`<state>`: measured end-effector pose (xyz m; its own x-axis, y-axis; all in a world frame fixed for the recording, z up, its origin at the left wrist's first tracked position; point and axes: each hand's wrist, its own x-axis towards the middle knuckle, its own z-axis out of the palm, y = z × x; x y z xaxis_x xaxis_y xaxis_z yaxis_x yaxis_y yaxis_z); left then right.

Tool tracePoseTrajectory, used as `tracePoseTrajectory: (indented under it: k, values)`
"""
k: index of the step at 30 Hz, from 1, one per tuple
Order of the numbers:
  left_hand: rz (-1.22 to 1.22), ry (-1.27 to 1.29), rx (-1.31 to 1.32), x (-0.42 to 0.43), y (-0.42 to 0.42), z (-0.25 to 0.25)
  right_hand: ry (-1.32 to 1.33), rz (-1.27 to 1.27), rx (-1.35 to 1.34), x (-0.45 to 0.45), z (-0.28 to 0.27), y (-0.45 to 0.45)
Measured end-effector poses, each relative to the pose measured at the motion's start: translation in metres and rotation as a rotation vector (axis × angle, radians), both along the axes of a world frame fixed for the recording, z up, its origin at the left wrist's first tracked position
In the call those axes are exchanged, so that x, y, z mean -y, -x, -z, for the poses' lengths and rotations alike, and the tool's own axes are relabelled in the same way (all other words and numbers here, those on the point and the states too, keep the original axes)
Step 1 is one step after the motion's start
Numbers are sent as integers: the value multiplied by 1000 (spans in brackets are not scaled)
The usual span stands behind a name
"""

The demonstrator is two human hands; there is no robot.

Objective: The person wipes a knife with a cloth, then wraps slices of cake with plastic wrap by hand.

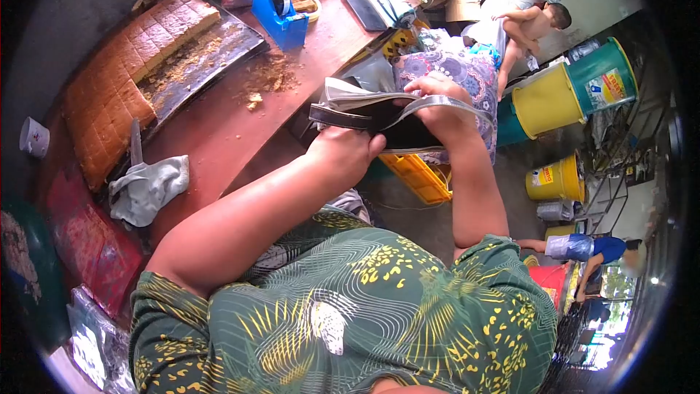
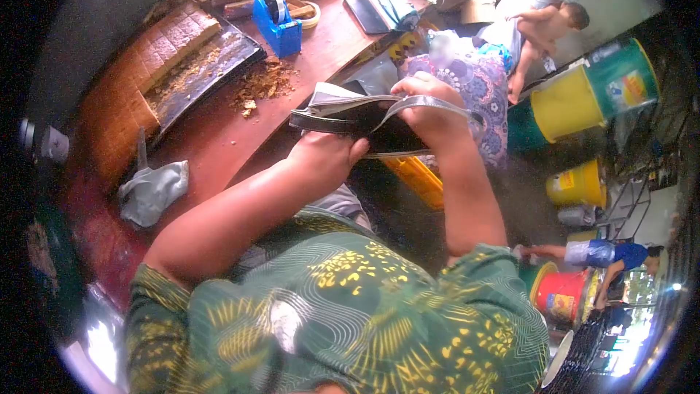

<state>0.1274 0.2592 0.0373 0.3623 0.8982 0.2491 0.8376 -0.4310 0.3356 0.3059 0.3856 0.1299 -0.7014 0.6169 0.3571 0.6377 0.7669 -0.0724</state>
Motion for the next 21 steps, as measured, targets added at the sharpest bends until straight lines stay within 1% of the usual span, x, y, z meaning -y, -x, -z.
tracePoseTrajectory:
  k: [2, 5, 8, 11, 14, 17, 21]
  values:
    - [21, -106, -64, 5, -1, -8, 40, -15, -43, -1, -2, -5]
    - [-11, -108, 78, 4, -7, -8, 36, -2, -76, -1, -3, -10]
    - [27, -86, 56, 0, -10, -6, 60, 4, -72, 0, -8, -13]
    - [-7, -149, 94, 0, -13, -9, 81, 42, -50, 5, -14, -13]
    - [53, -197, -38, 2, -10, -12, 55, 34, -44, 3, -13, -16]
    - [65, -94, -42, 0, -13, -14, 113, 82, -57, 6, -12, -17]
    - [76, 23, -32, 1, -13, -17, 167, 56, -88, -3, -1, -23]
